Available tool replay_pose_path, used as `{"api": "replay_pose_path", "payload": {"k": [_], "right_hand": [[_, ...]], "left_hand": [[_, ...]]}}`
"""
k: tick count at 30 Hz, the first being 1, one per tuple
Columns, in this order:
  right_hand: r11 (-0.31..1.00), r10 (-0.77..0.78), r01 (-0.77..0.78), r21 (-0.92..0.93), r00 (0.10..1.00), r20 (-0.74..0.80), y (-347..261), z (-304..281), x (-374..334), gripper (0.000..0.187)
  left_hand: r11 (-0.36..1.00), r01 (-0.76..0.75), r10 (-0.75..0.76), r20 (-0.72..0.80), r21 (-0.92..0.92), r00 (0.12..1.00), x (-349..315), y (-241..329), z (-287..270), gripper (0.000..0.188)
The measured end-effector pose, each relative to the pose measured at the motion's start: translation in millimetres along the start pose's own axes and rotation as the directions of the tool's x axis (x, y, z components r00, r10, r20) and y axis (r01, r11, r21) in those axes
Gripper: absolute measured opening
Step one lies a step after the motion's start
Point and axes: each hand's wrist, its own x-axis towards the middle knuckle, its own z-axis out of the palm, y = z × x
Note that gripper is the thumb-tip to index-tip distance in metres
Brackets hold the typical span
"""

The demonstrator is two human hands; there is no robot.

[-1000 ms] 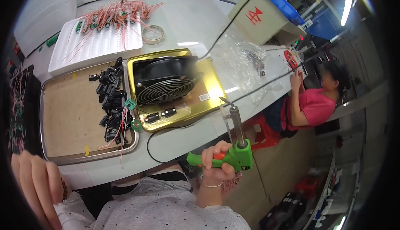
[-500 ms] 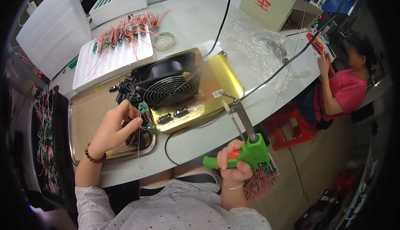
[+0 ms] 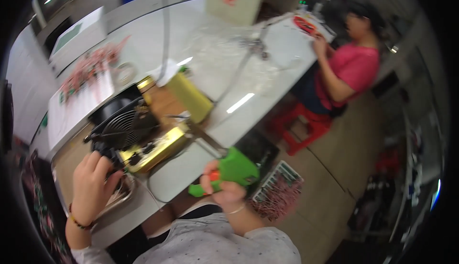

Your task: The person takes plastic housings and wired circuit boards, then solders the circuit boards to the housings using a soldering gun.

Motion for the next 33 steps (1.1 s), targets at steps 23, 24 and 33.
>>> {"api": "replay_pose_path", "payload": {"k": [23,24,33], "right_hand": [[0.999,-0.052,0.052,0.006,0.98,0.194,-2.5,9.4,-3.2,0.051],[1.0,-0.027,0.023,0.019,0.977,0.213,-3.6,19.2,2.5,0.051],[0.998,-0.046,0.055,-0.037,0.978,0.203,-9.2,24.8,2.0,0.051]], "left_hand": [[0.445,0.66,-0.747,0.156,-0.606,0.647,-118.5,-162.7,-179.3,0.02],[0.43,0.672,-0.77,0.143,-0.603,0.622,-139.8,-180.4,-191.2,0.02],[0.242,0.499,-0.954,-0.11,-0.832,0.279,-266.4,-319.9,-159.9,0.022]]}}
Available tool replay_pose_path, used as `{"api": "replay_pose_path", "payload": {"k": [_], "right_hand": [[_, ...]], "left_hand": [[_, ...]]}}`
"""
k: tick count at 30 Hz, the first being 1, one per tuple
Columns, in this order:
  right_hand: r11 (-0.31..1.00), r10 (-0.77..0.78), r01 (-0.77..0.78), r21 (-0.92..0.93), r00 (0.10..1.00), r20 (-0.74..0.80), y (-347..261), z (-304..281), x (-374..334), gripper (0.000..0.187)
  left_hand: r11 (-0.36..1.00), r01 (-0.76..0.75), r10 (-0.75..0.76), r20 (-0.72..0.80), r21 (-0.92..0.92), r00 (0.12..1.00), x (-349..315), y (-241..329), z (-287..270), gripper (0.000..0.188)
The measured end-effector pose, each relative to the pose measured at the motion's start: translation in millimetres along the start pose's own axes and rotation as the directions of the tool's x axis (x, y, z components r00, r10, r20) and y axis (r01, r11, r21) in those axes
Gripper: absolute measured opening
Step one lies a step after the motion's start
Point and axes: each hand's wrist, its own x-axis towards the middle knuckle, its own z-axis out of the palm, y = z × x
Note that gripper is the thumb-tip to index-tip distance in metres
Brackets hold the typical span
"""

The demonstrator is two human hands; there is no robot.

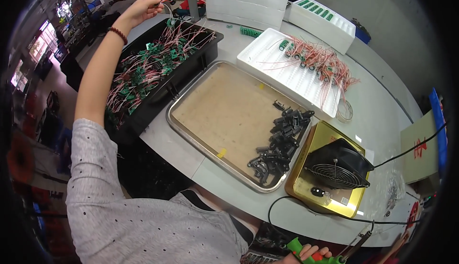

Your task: The person takes plastic housings and wired circuit boards, then solders the circuit boards to the housings using a soldering gun.

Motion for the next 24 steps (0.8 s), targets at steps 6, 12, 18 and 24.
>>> {"api": "replay_pose_path", "payload": {"k": [6,12,18,24], "right_hand": [[0.998,-0.033,0.034,-0.053,0.999,0.007,-4.2,8.5,-1.2,0.05],[0.997,-0.048,0.048,-0.067,0.999,0.01,-7.4,16.1,-3.6,0.049],[0.997,-0.034,0.034,-0.066,0.999,0.002,-6.7,12.4,-2.8,0.049],[0.994,-0.035,0.028,-0.103,0.997,-0.065,-2.8,9.0,-2.9,0.045]], "left_hand": [[0.937,-0.128,0.1,-0.102,-0.325,0.99,57.4,-106.1,-46.2,0.013],[0.644,0.523,-0.305,-0.438,0.559,0.845,27.3,-159.7,-47.9,0.02],[0.269,0.486,-0.091,-0.48,0.832,0.872,13.5,-120.2,-26.5,0.035],[0.267,0.234,0.261,-0.304,0.935,0.916,21.2,-51.1,26.7,0.028]]}}
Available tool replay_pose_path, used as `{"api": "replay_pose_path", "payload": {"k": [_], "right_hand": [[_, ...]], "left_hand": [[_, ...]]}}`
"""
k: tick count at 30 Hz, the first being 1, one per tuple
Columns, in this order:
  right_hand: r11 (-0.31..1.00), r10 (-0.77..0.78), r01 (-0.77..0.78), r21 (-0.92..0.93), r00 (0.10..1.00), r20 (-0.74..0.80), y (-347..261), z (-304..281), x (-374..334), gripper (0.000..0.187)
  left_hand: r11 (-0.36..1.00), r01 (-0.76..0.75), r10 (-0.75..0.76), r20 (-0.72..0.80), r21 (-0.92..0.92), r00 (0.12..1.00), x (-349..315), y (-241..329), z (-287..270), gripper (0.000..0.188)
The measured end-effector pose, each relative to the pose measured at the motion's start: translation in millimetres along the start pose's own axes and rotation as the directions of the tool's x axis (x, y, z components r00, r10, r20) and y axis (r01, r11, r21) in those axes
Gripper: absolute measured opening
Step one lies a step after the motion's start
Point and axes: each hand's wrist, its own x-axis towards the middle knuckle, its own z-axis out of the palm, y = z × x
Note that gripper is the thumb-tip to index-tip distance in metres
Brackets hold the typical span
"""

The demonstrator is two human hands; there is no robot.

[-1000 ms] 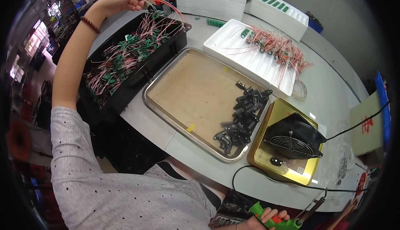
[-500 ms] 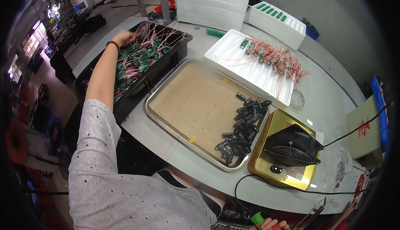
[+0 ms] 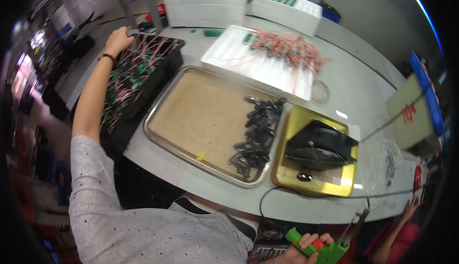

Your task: The person takes plastic housings and wired circuit boards, then solders the circuit boards to the housings using a soldering gun.

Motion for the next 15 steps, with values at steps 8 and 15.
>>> {"api": "replay_pose_path", "payload": {"k": [8,15], "right_hand": [[0.992,-0.073,0.056,-0.11,0.985,-0.155,0.5,-23.0,-8.6,0.042],[0.996,-0.059,0.042,-0.08,0.973,-0.223,-8.5,-31.1,-17.4,0.043]], "left_hand": [[0.687,-0.607,0.664,0.004,-0.399,0.748,-66.4,224.0,-29.6,0.025],[0.401,-0.565,0.892,0.168,-0.721,0.419,-126.7,305.9,9.1,0.021]]}}
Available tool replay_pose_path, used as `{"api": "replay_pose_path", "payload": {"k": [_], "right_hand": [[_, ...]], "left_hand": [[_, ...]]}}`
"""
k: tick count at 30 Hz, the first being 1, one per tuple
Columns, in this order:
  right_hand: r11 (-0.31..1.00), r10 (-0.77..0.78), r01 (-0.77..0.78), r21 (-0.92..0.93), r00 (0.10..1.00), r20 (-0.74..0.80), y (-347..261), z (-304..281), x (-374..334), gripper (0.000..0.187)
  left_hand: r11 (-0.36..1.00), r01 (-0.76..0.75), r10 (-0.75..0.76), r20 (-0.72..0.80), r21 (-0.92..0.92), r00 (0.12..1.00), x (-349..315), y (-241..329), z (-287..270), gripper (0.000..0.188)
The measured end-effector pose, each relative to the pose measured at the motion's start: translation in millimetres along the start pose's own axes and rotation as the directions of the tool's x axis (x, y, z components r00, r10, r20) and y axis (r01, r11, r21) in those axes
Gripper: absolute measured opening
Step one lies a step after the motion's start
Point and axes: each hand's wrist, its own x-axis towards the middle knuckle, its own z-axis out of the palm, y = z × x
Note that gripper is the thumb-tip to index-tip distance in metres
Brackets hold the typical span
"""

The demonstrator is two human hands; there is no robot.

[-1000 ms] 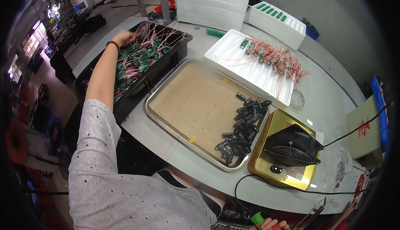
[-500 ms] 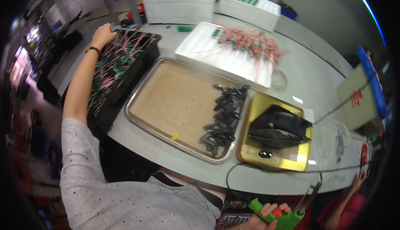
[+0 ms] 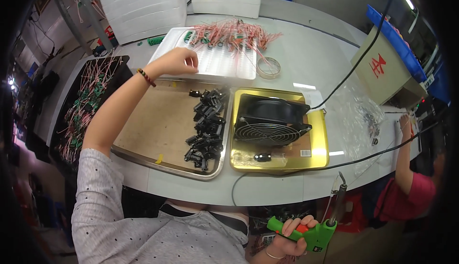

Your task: The person takes plastic housings and wired circuit boards, then solders the circuit boards to the housings using a soldering gun.

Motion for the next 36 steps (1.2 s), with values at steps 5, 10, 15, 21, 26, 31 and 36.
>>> {"api": "replay_pose_path", "payload": {"k": [5,10,15,21,26,31,36], "right_hand": [[1.0,0.002,-0.002,-0.007,1.0,0.028,-3.9,-10.9,1.1,0.044],[1.0,-0.001,0.0,0.016,0.995,0.101,1.2,-10.4,7.9,0.043],[1.0,-0.014,0.013,0.008,0.995,0.095,4.5,-9.9,12.8,0.043],[0.996,-0.041,0.04,-0.074,0.999,-0.019,1.0,-6.8,10.5,0.044],[0.995,0.01,-0.031,0.095,0.977,0.211,-5.3,5.7,14.8,0.045],[0.998,-0.002,-0.012,0.069,0.979,0.203,-8.7,3.6,14.3,0.046],[0.997,0.003,-0.018,0.077,0.982,0.187,-6.9,3.4,15.2,0.046]], "left_hand": [[0.992,-0.097,0.073,0.271,0.077,0.96,-23.5,23.5,32.7,0.019],[0.994,-0.053,0.059,-0.062,0.1,0.996,-49.4,15.2,49.0,0.016],[0.972,0.057,-0.081,-0.093,-0.23,0.992,-53.2,11.1,46.6,0.017],[0.988,-0.022,-0.049,-0.439,-0.155,0.897,-10.0,-17.9,26.5,0.015],[0.998,0.066,-0.041,-0.592,0.02,0.805,47.9,-86.2,11.8,0.019],[0.99,0.12,-0.139,-0.456,-0.07,0.879,70.9,-78.6,14.3,0.034],[0.981,0.153,-0.081,-0.47,0.118,0.879,81.4,-79.5,20.5,0.027]]}}
